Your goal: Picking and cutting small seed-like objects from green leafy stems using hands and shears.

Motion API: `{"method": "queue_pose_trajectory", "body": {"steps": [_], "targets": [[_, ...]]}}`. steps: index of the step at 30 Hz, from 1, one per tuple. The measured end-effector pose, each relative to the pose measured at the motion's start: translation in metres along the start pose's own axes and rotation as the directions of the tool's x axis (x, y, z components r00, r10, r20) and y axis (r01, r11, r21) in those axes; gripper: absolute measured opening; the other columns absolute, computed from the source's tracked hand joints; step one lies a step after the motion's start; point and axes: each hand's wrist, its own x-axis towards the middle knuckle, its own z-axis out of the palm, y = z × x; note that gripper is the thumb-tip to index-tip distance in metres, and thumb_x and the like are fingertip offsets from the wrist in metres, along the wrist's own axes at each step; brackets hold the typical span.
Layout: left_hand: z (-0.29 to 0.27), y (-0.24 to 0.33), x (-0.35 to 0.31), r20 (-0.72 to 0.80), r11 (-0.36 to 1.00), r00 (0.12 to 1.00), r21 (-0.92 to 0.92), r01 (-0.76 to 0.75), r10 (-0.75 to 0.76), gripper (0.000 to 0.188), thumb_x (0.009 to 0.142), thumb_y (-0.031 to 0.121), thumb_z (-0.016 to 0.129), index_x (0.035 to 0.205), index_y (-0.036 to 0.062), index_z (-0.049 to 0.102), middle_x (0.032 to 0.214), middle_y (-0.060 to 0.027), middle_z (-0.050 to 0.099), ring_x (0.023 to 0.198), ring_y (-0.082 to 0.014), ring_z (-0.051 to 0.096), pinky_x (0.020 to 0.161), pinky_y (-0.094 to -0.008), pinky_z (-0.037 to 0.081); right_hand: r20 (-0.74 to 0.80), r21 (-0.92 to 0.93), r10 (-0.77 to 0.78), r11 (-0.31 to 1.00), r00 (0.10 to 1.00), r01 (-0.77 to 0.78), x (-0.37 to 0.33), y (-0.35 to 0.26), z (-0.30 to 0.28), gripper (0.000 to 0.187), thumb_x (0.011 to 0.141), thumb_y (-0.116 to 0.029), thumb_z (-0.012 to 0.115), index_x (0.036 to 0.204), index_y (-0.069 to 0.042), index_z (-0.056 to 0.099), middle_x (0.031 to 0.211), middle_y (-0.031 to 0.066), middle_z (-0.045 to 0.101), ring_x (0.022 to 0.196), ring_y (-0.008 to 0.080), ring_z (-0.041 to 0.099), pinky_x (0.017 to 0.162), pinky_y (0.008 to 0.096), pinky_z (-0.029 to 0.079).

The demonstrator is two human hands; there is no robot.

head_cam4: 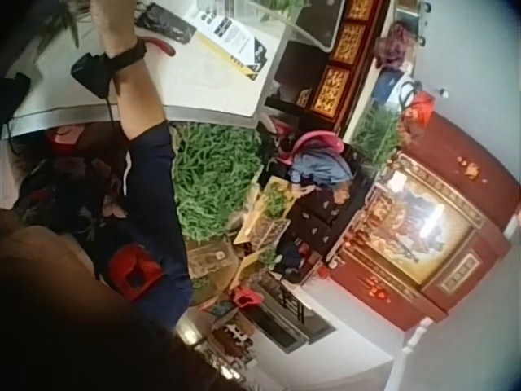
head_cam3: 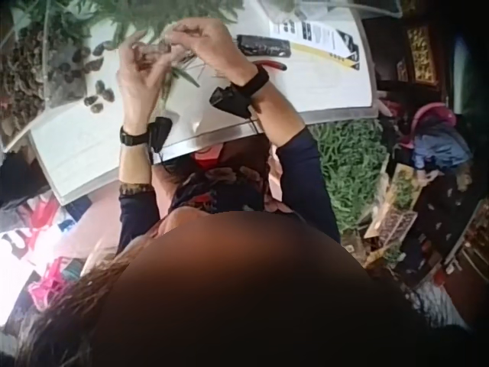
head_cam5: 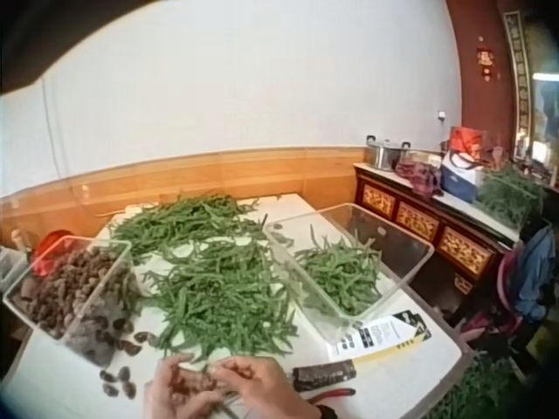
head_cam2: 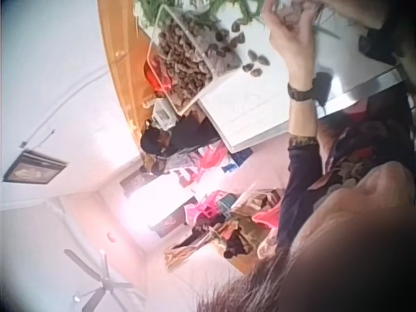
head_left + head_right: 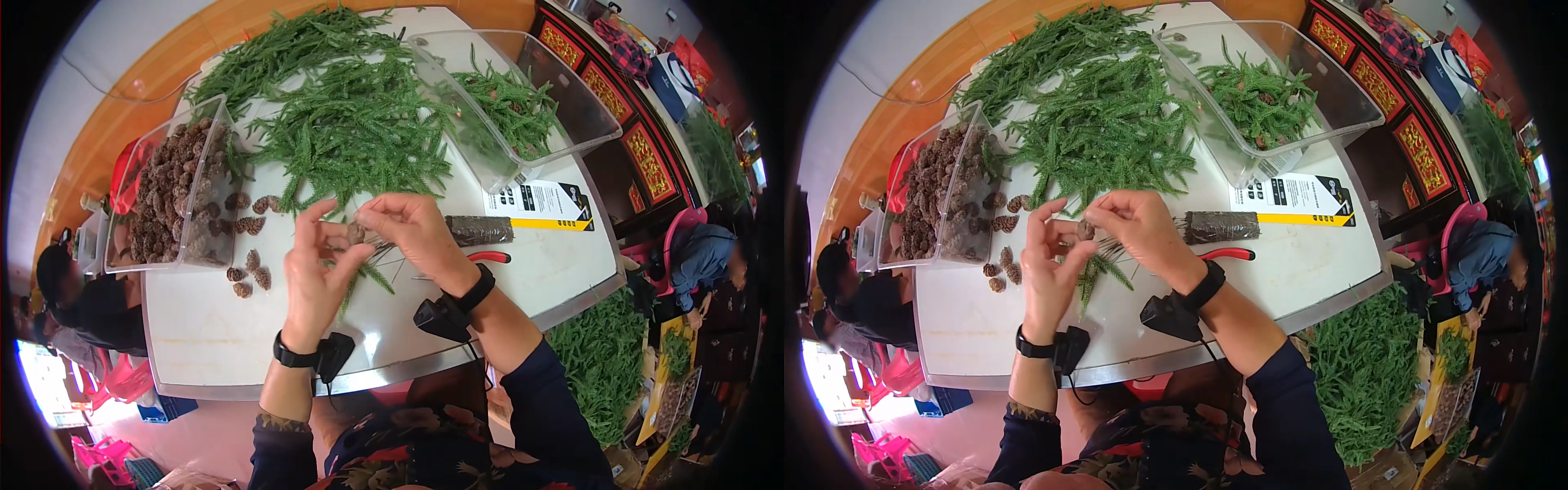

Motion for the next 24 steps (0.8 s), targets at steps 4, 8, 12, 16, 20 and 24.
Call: {"method": "queue_pose_trajectory", "body": {"steps": [4,8,12,16,20,24], "targets": [[-0.021,0.001,0.011,-0.039,0.999,0.999,0.031,0.021,-0.019,0.037,0.089,0.01,0.067,0.121,0.0016,0.053,0.087,-0.0065,0.066,0.075,-0.0124,0.062,0.062,-0.0261,0.05,-0.058,-0.015,-0.059,0.998,0.997,0.059,-0.003,-0.013,-0.007,0.019,0.095,-0.017,0.062,0.096,0.001,0.067,0.08,-0.002,0.063,0.07,0.0031,0.051,0.062,0.0186,0.041],[-0.027,0.015,0.01,-0.153,0.971,0.988,0.235,0.034,0.003,0.026,0.091,0.013,0.064,0.113,0.0012,0.058,0.088,-0.0062,0.065,0.077,-0.0144,0.062,0.063,-0.0267,0.049,-0.104,0.057,-0.105,0.992,0.989,0.111,-0.017,-0.026,-0.016,0.019,0.096,-0.019,0.061,0.096,-0.001,0.067,0.079,-0.0031,0.062,0.069,0.0031,0.048,0.061,0.0192,0.038],[-0.015,0.03,0.011,-0.109,0.868,0.992,0.497,0.001,0.061,0.017,0.09,0.011,0.063,0.105,0.0035,0.061,0.089,-0.0072,0.065,0.077,-0.0177,0.062,0.064,-0.0264,0.047,-0.111,0.057,-0.055,0.996,0.992,0.062,-0.036,-0.039,-0.034,0.018,0.096,-0.018,0.06,0.097,-0.001,0.067,0.08,-0.0027,0.062,0.07,0.0034,0.05,0.062,0.0196,0.039],[-0.015,0.053,0.013,0.121,0.65,0.992,0.753,-0.107,0.023,0.013,0.088,0.012,0.065,0.098,0.0044,0.062,0.089,-0.0103,0.064,0.075,-0.025,0.062,0.063,-0.0322,0.048,-0.102,0.074,-0.035,0.996,0.994,0.042,-0.05,-0.052,-0.048,0.018,0.096,-0.018,0.061,0.097,-0.001,0.067,0.078,-0.0027,0.062,0.068,0.0035,0.049,0.06,0.0191,0.039],[0.013,0.074,-0.008,0.325,0.61,0.94,0.768,-0.196,-0.106,0.012,0.085,0.011,0.067,0.093,0.004,0.062,0.093,-0.012,0.063,0.076,-0.0296,0.061,0.065,-0.037,0.048,-0.126,0.085,-0.031,0.995,0.992,0.042,-0.058,-0.051,-0.082,0.018,0.095,-0.018,0.061,0.098,-0.001,0.067,0.076,-0.003,0.061,0.065,0.0035,0.049,0.058,0.0186,0.038],[0.042,0.092,-0.049,0.376,0.745,0.926,0.624,-0.237,-0.02,0.011,0.083,0.008,0.068,0.092,0.0044,0.064,0.102,-0.0119,0.062,0.086,-0.0294,0.061,0.073,-0.0372,0.049,-0.115,0.09,-0.019,0.995,0.993,0.03,-0.064,-0.049,-0.099,0.018,0.095,-0.018,0.062,0.098,-0.001,0.067,0.073,-0.0034,0.059,0.063,0.0034,0.048,0.057,0.0183,0.037]]}}
